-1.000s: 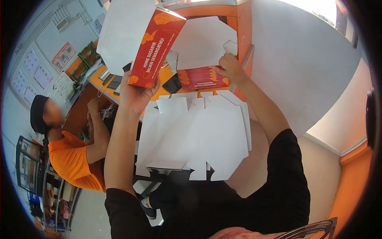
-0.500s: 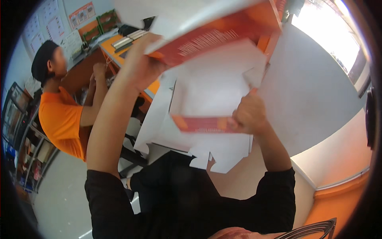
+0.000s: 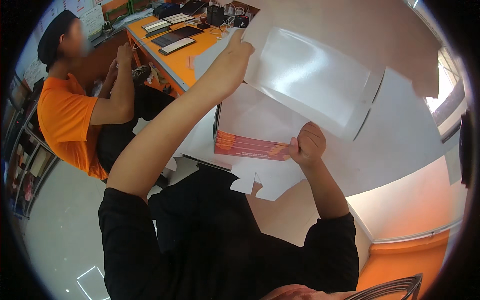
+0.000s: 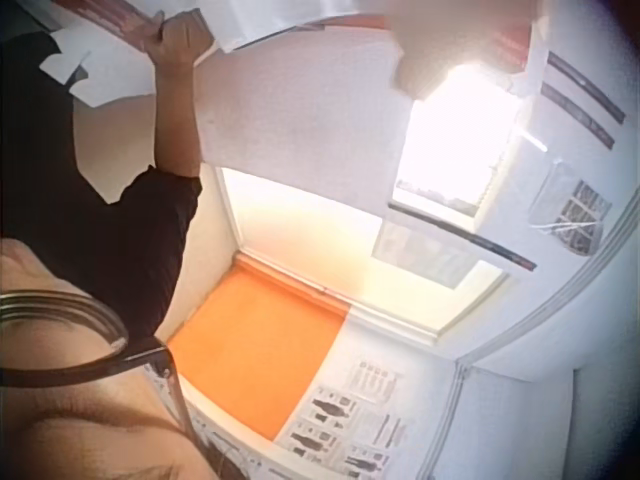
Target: The person assembles cardboard food boxes by hand at a table, reaching for flat pieces, folding them into shape, and stacking the completed boxes.
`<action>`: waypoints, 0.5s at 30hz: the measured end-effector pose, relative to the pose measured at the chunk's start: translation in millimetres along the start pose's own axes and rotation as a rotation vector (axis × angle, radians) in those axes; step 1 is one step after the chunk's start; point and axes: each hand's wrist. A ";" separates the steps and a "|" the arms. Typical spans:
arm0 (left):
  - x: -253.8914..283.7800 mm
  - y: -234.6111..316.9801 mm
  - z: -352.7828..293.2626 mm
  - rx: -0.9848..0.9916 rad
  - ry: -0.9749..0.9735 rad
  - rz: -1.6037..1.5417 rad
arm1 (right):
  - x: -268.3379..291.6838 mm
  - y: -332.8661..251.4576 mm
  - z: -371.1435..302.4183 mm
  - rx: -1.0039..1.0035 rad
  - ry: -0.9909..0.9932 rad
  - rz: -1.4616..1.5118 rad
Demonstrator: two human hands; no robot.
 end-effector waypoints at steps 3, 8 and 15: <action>-1.3 -0.4 4.5 -0.463 0.035 0.044 | -4.1 3.8 -2.2 -0.023 -0.001 -0.101; -4.3 9.7 -15.4 -0.215 -0.005 -0.217 | -12.3 10.5 -12.6 -0.034 0.030 -0.116; 27.8 -10.2 -19.8 0.054 -0.284 0.367 | -17.3 16.7 -38.0 -0.253 0.130 0.141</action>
Point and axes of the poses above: each hand's wrist, its own z-axis towards the middle knuckle, its own x-axis out of the back of the hand, y = z × x, and after that the axes turned 6 degrees about y, right-handed
